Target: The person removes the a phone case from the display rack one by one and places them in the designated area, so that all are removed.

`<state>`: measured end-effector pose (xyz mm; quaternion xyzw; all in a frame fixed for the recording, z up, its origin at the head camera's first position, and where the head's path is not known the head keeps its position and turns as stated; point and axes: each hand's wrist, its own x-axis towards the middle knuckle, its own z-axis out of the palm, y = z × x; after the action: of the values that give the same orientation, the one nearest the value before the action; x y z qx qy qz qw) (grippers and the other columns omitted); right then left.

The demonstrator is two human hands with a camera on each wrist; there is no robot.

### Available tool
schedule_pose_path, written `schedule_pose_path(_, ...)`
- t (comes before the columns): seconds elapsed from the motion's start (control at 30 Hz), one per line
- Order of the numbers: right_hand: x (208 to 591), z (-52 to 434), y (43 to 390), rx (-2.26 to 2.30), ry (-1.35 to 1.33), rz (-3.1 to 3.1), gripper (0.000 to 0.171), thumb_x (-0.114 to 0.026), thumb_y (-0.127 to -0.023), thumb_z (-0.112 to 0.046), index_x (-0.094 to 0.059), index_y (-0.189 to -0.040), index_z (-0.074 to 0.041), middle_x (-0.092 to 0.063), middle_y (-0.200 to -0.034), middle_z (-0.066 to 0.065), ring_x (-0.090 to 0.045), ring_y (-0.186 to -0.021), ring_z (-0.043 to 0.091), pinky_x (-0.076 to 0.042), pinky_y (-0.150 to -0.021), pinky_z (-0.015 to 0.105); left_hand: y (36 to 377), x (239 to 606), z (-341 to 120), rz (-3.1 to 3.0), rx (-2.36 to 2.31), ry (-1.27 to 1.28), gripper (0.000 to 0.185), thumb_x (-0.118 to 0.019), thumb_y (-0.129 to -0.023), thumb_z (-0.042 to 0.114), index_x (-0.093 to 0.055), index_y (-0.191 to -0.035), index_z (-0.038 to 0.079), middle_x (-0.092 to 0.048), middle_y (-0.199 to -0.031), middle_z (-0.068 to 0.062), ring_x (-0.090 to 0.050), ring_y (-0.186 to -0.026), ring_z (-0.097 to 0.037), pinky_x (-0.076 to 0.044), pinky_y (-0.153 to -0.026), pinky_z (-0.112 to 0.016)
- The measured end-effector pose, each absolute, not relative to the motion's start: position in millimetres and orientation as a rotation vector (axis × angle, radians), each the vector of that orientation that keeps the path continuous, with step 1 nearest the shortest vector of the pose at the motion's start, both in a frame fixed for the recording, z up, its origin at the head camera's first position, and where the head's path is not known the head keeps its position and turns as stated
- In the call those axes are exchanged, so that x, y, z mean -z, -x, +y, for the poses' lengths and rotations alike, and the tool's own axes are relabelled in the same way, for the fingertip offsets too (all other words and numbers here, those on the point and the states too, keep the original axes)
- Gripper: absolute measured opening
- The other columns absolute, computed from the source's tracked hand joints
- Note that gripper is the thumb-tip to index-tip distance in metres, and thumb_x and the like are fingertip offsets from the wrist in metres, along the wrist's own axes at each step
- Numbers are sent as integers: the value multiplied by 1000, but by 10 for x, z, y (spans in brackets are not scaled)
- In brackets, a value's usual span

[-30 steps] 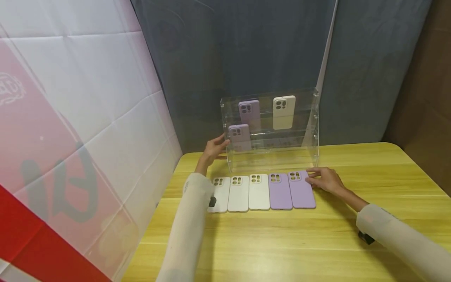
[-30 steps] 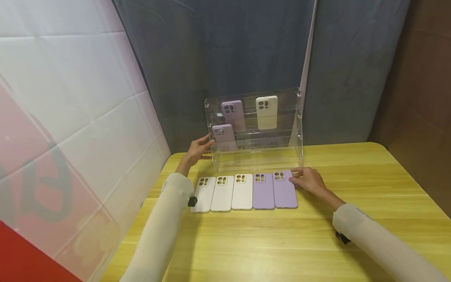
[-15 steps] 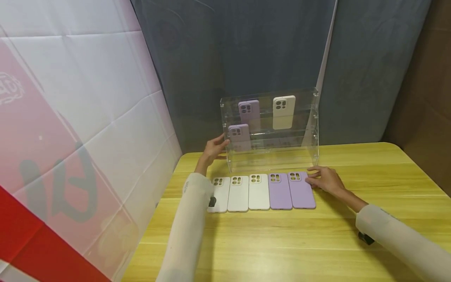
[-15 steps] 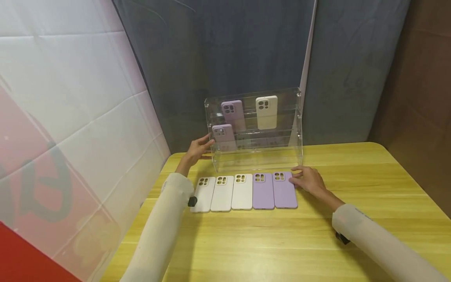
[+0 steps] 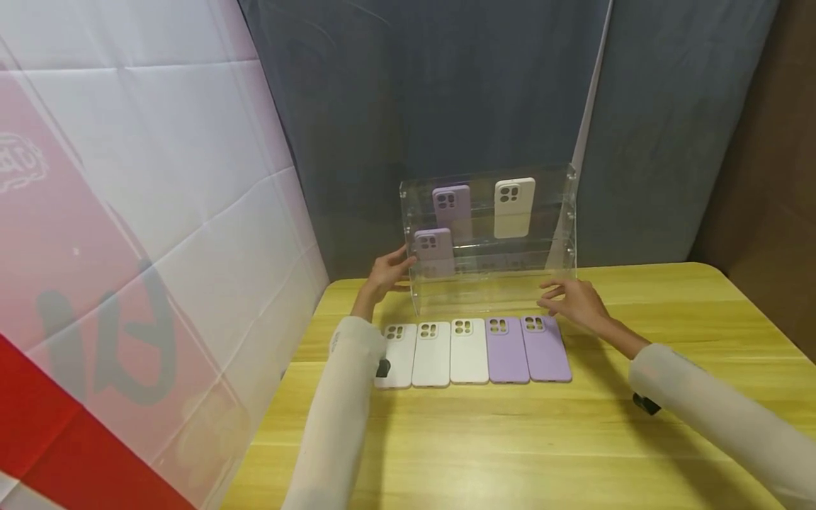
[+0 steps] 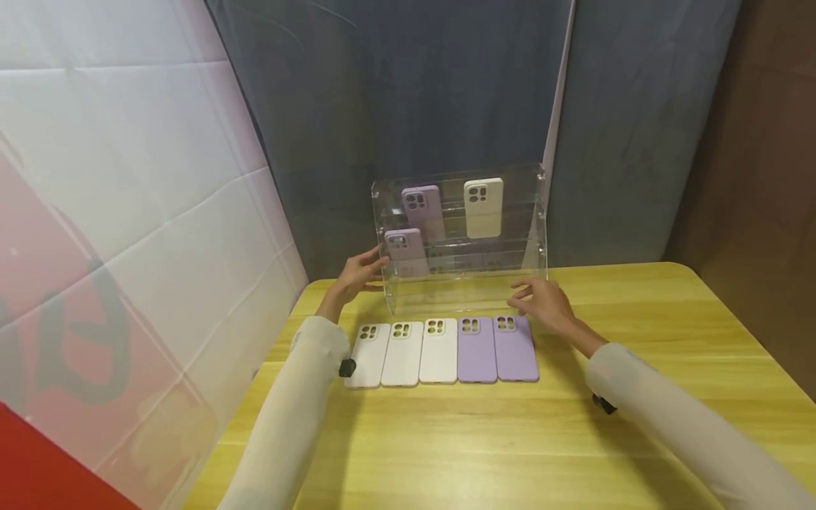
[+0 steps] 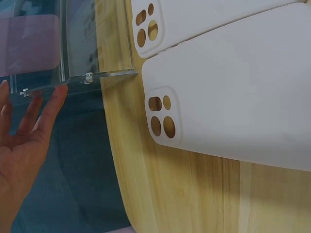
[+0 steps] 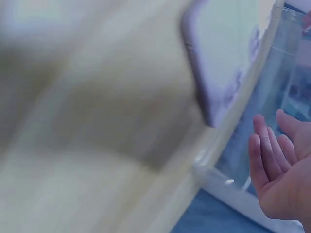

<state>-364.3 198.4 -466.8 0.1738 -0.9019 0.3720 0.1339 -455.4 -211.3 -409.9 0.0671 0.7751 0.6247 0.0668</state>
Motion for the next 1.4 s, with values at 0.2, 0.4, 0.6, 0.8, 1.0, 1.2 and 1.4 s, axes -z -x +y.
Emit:
schedule_pose_path(0.2, 4464, 1752, 3840, -1047, -585, -2583, 37, -78, -94, -11, -69, -126, 5, -77, -103, 23, -75, -75, 39, -39, -37, 23, 4546, 4114, -2147, 2291, -1904, -175, 66, -66, -105, 26, -36, -163, 24, -38, -163, -21, -55, -133, -47, -54, -106, -59)
schedule_pose_path(0.4, 4255, 1496, 4003, -1061, -592, -2549, 33, -79, -94, -13, -72, -123, 1, -78, -104, 20, -77, -79, 34, -53, -46, 24, 4566, 4113, -2137, 2253, -1915, -178, 66, -64, -106, 24, -33, -164, 23, -34, -164, -23, -48, -138, -51, -50, -109, -63)
schedule_pose_path(0.6, 4104, 1199, 4136, -1078, -573, -2488, 36, -82, -91, -18, -74, -123, -2, -78, -103, 15, -77, -85, 33, -56, -51, 24, 4568, 4098, -2150, 2243, -1914, -177, 66, -64, -106, 23, -33, -164, 24, -35, -164, -22, -47, -139, -52, -52, -107, -61)
schedule_pose_path(0.8, 4008, 914, 4258, -1088, -577, -2439, 35, -85, -89, -19, -75, -120, -5, -79, -102, 12, -78, -89, 31, -59, -60, 27, 4583, 4123, -2132, 2284, -1909, -194, 65, -65, -105, 24, -35, -163, 24, -42, -160, -22, -52, -136, -49, -59, -101, -55)
schedule_pose_path(1.0, 3933, 701, 4323, -1091, -612, -2364, 34, -86, -86, -11, -75, -117, -1, -78, -99, 14, -78, -86, 33, -62, -66, 36, 4565, 4113, -2120, 2270, -1916, -182, 65, -64, -106, 23, -34, -163, 24, -40, -161, -22, -51, -137, -49, -57, -103, -57)
schedule_pose_path(1.2, 3864, 569, 4377, -1181, -626, -2355, 38, -84, -87, -8, -73, -122, 2, -76, -107, 21, -76, -96, 37, -64, -82, 50, 4570, 4125, -2102, 2284, -1909, -180, 65, -65, -105, 25, -35, -163, 24, -39, -163, -19, -52, -135, -48, -59, -101, -55)
schedule_pose_path(1.4, 3835, 451, 4431, -1194, -626, -2351, 40, -81, -90, -6, -70, -127, 3, -75, -108, 24, -76, -98, 38, -62, -84, 47, 4568, 4122, -2108, 2276, -1932, -166, 66, -66, -104, 24, -36, -163, 23, -41, -161, -20, -50, -136, -50, -58, -102, -57)
